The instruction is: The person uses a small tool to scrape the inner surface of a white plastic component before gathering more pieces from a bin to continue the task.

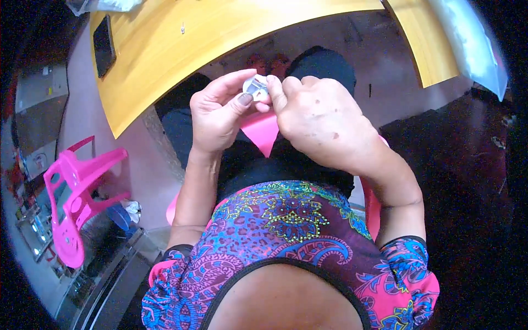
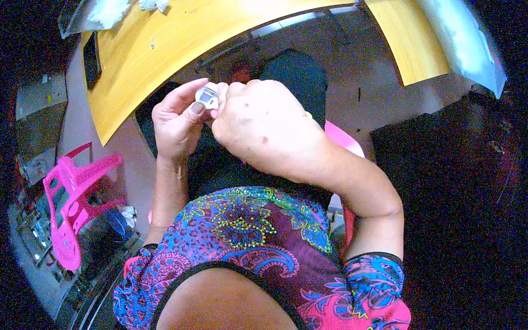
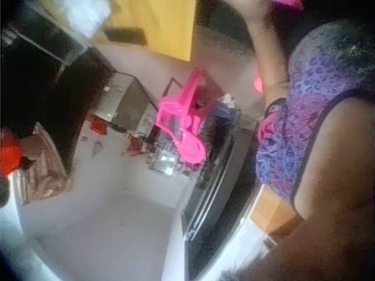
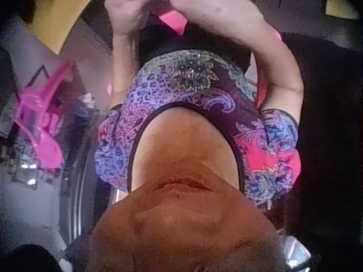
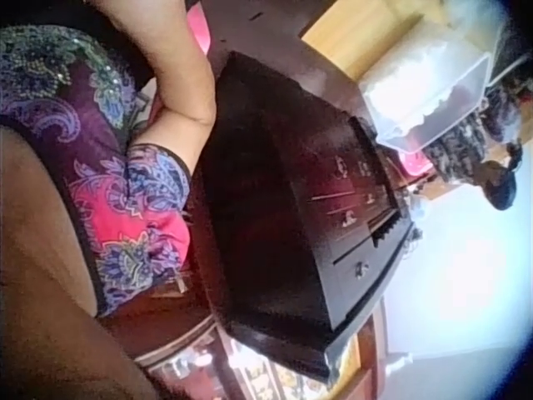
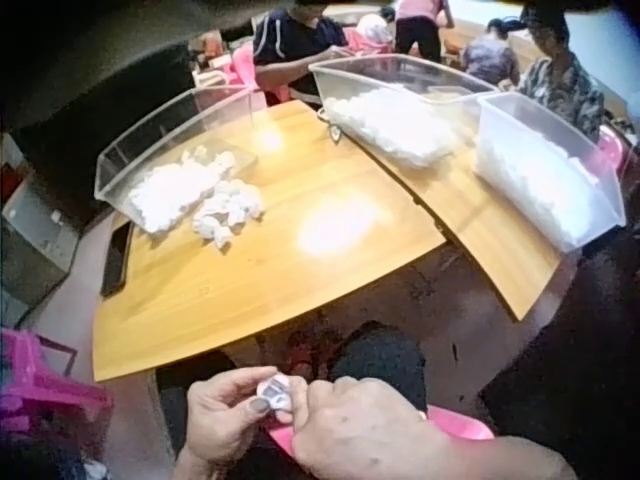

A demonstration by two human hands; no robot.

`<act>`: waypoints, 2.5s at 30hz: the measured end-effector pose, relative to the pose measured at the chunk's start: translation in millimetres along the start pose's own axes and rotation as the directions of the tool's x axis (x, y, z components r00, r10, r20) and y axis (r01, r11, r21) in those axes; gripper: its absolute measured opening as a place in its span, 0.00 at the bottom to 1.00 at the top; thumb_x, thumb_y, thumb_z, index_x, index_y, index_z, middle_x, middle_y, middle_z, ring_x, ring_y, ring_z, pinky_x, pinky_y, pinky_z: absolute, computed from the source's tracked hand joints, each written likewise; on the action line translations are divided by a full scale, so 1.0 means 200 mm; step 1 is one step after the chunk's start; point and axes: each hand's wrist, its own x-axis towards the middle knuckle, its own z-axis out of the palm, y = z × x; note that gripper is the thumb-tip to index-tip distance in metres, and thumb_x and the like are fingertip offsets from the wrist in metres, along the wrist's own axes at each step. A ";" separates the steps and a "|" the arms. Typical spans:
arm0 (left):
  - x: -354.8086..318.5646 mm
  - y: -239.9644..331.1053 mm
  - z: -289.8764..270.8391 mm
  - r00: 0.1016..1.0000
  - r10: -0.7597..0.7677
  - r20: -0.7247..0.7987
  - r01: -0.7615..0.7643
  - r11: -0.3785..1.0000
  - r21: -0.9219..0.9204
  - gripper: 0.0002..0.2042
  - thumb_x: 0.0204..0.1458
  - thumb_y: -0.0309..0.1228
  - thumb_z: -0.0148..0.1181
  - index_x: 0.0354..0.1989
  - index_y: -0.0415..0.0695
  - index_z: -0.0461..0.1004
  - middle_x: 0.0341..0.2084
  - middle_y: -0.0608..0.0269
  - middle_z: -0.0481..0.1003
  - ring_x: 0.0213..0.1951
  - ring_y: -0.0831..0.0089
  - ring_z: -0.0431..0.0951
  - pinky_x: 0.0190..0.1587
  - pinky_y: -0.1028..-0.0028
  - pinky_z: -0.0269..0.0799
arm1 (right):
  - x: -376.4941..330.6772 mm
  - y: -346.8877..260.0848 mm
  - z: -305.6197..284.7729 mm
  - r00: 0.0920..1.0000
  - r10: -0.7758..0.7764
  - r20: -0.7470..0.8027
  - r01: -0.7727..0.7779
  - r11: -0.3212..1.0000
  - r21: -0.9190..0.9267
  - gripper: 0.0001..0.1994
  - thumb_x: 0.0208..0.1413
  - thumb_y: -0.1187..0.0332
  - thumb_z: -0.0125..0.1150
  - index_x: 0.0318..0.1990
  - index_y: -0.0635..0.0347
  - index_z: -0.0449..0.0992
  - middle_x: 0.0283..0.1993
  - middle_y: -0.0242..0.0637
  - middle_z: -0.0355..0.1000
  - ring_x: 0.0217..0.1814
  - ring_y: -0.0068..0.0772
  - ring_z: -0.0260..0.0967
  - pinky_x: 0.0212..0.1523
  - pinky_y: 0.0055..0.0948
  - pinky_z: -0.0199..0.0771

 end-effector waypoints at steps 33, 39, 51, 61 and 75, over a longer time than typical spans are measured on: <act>0.00 0.04 0.05 0.965 0.199 -0.173 -0.193 0.980 0.052 0.17 0.50 0.18 0.58 0.50 0.32 0.69 0.39 0.51 0.76 0.36 0.71 0.78 0.41 0.73 0.76 | 0.03 -0.11 0.08 0.980 0.121 -0.158 -0.108 0.990 0.089 0.25 0.44 0.73 0.53 0.53 0.77 0.64 0.27 0.41 0.66 0.28 0.37 0.69 0.26 0.31 0.71; -0.02 0.03 0.09 0.964 0.201 -0.172 -0.126 0.921 0.369 0.14 0.48 0.14 0.57 0.45 0.33 0.73 0.38 0.57 0.76 0.36 0.76 0.77 0.40 0.78 0.76 | 0.01 -0.13 0.11 0.991 0.115 -0.065 -0.126 0.973 -0.195 0.24 0.45 0.73 0.53 0.52 0.78 0.66 0.26 0.39 0.65 0.27 0.33 0.67 0.23 0.28 0.70; 0.01 -0.02 0.05 0.988 -0.041 -0.152 0.089 0.942 0.324 0.12 0.49 0.15 0.56 0.43 0.32 0.73 0.33 0.58 0.77 0.33 0.76 0.77 0.37 0.77 0.76 | 0.00 -0.11 0.12 0.994 0.049 0.093 -0.021 0.960 -0.280 0.17 0.50 0.73 0.52 0.46 0.77 0.69 0.25 0.40 0.67 0.25 0.35 0.68 0.20 0.29 0.68; 0.03 0.01 -0.08 0.993 -0.077 0.090 0.098 0.962 -0.254 0.15 0.57 0.26 0.51 0.50 0.33 0.68 0.38 0.48 0.75 0.36 0.63 0.78 0.37 0.70 0.77 | 0.00 -0.04 -0.01 0.983 0.105 -0.149 -0.109 0.994 -0.019 0.21 0.42 0.73 0.53 0.49 0.64 0.72 0.27 0.39 0.64 0.31 0.39 0.66 0.31 0.34 0.68; 0.02 0.02 -0.07 0.993 -0.080 0.086 0.097 0.973 -0.212 0.14 0.56 0.24 0.51 0.49 0.32 0.69 0.37 0.48 0.75 0.32 0.67 0.78 0.38 0.70 0.78 | 0.01 -0.06 0.01 0.988 0.094 -0.124 -0.102 0.993 -0.066 0.22 0.42 0.72 0.53 0.49 0.65 0.72 0.28 0.38 0.63 0.31 0.37 0.65 0.30 0.33 0.67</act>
